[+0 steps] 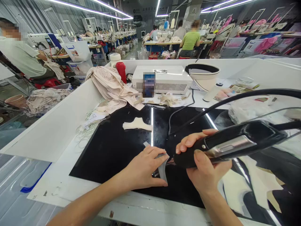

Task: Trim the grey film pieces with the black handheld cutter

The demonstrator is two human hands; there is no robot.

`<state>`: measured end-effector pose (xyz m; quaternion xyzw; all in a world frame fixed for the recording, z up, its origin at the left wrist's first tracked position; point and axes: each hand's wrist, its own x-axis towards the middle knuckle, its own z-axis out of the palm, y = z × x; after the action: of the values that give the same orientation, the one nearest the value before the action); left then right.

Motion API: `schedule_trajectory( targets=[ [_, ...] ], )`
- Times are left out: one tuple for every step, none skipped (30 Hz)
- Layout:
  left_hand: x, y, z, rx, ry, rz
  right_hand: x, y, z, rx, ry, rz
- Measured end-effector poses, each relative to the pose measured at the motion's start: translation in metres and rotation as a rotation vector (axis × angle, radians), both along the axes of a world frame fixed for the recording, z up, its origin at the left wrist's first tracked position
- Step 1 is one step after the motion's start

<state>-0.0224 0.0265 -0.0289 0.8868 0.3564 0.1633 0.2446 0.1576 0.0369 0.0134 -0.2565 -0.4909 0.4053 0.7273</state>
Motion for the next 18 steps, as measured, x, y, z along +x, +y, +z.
schedule_trajectory(
  targets=[
    [0.0000, 0.0000, -0.0001, -0.003, 0.001, -0.002, 0.0002, -0.0012, -0.0005, 0.007, 0.005, 0.011],
    [-0.0001, 0.0001, 0.0000, -0.005, 0.003, -0.002, 0.0003, -0.0024, -0.0010, 0.012, 0.007, 0.020],
    [-0.0001, 0.0002, 0.0002, -0.005, 0.006, -0.001, 0.0004, -0.0034, -0.0013, 0.012, 0.007, 0.026],
    [-0.0001, 0.0002, 0.0006, -0.006, 0.010, 0.000, 0.0005, -0.0043, -0.0015, 0.010, 0.008, 0.029],
    [0.0000, 0.0003, 0.0011, -0.007, 0.012, 0.001, 0.0005, -0.0051, -0.0015, 0.009, 0.007, 0.030],
    [0.0001, 0.0004, 0.0016, -0.008, 0.013, 0.002, 0.0005, -0.0057, -0.0013, 0.012, 0.006, 0.030],
    [0.0002, 0.0004, 0.0020, -0.009, 0.015, 0.002, 0.0005, -0.0062, -0.0010, 0.017, 0.007, 0.030],
    [0.0004, 0.0004, 0.0023, -0.009, 0.016, 0.000, 0.0005, -0.0066, -0.0007, 0.025, 0.010, 0.030],
    [0.0007, 0.0004, 0.0024, -0.009, 0.017, -0.002, 0.0004, -0.0069, -0.0004, 0.032, 0.013, 0.031],
    [0.0010, 0.0003, 0.0025, -0.009, 0.019, -0.002, 0.0003, -0.0070, -0.0004, 0.039, 0.016, 0.033],
    [0.0013, 0.0001, 0.0025, -0.008, 0.021, -0.002, 0.0001, -0.0071, -0.0006, 0.042, 0.018, 0.038],
    [0.0015, -0.0001, 0.0024, -0.006, 0.022, -0.001, -0.0001, -0.0070, -0.0010, 0.043, 0.020, 0.046],
    [0.0017, -0.0003, 0.0022, -0.005, 0.023, -0.002, -0.0004, -0.0068, -0.0016, 0.043, 0.020, 0.053],
    [0.0019, -0.0004, 0.0019, -0.006, 0.024, -0.002, -0.0007, -0.0066, -0.0022, 0.040, 0.017, 0.058],
    [0.0019, -0.0005, 0.0016, -0.006, 0.025, -0.003, -0.0009, -0.0064, -0.0027, 0.035, 0.012, 0.059],
    [0.0017, -0.0004, 0.0013, -0.005, 0.025, -0.006, -0.0011, -0.0062, -0.0030, 0.032, 0.006, 0.056],
    [0.0016, -0.0002, 0.0010, -0.001, 0.023, -0.009, -0.0010, -0.0063, -0.0030, 0.029, -0.001, 0.053],
    [0.0013, 0.0001, 0.0008, 0.004, 0.023, -0.011, -0.0008, -0.0066, -0.0027, 0.027, -0.006, 0.048]
  ],
)
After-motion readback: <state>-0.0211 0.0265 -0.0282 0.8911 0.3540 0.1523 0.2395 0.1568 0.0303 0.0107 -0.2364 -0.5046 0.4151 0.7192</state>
